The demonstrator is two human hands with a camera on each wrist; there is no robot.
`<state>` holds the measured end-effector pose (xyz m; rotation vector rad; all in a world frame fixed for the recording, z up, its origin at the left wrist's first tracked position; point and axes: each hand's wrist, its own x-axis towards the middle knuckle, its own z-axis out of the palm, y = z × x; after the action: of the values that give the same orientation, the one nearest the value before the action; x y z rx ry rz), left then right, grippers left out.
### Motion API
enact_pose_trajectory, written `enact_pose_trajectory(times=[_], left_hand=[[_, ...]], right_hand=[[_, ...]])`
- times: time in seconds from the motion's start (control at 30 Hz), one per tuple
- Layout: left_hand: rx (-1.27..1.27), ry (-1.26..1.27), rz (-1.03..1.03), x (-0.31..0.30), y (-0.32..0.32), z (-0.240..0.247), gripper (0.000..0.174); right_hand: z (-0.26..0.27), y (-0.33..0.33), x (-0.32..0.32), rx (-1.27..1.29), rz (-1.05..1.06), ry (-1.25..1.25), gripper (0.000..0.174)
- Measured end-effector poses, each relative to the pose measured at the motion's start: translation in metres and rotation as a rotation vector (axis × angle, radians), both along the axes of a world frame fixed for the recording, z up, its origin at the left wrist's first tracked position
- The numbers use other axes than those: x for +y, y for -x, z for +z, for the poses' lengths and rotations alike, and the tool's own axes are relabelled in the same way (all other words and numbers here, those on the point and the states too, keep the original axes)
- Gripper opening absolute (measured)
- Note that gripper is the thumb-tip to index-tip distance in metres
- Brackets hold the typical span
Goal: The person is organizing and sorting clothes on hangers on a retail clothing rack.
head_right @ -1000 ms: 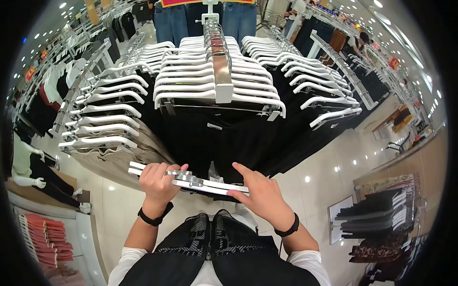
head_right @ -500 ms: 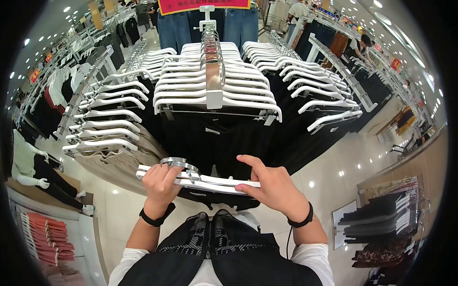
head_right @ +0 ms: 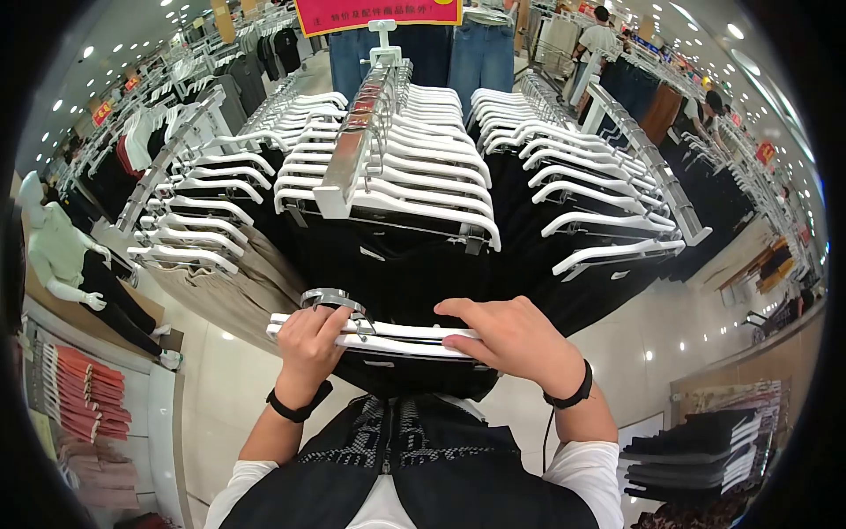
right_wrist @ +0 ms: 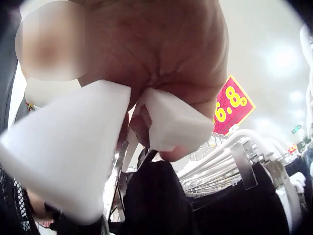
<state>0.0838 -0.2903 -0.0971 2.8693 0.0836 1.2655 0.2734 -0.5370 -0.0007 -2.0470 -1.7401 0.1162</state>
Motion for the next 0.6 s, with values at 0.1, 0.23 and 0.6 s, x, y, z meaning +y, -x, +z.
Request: enact_pose_trajectory(times=[0.1, 0.23, 0.6], left_hand=[[0.02, -0.001, 0.028, -0.013, -0.01, 0.002, 0.049], [0.157, 0.026, 0.105, -0.026, -0.014, 0.0, 0.051], [0.216, 0.178, 0.299, -0.038, -0.008, -0.02, 0.053]], right_hand=[[0.01, -0.016, -0.004, -0.034, 0.014, 0.054, 0.034], [0.004, -0.036, -0.002, 0.001, 0.067, 0.088, 0.03], [-0.025, -0.053, 0.018, 0.118, 0.122, -0.056, 0.03]])
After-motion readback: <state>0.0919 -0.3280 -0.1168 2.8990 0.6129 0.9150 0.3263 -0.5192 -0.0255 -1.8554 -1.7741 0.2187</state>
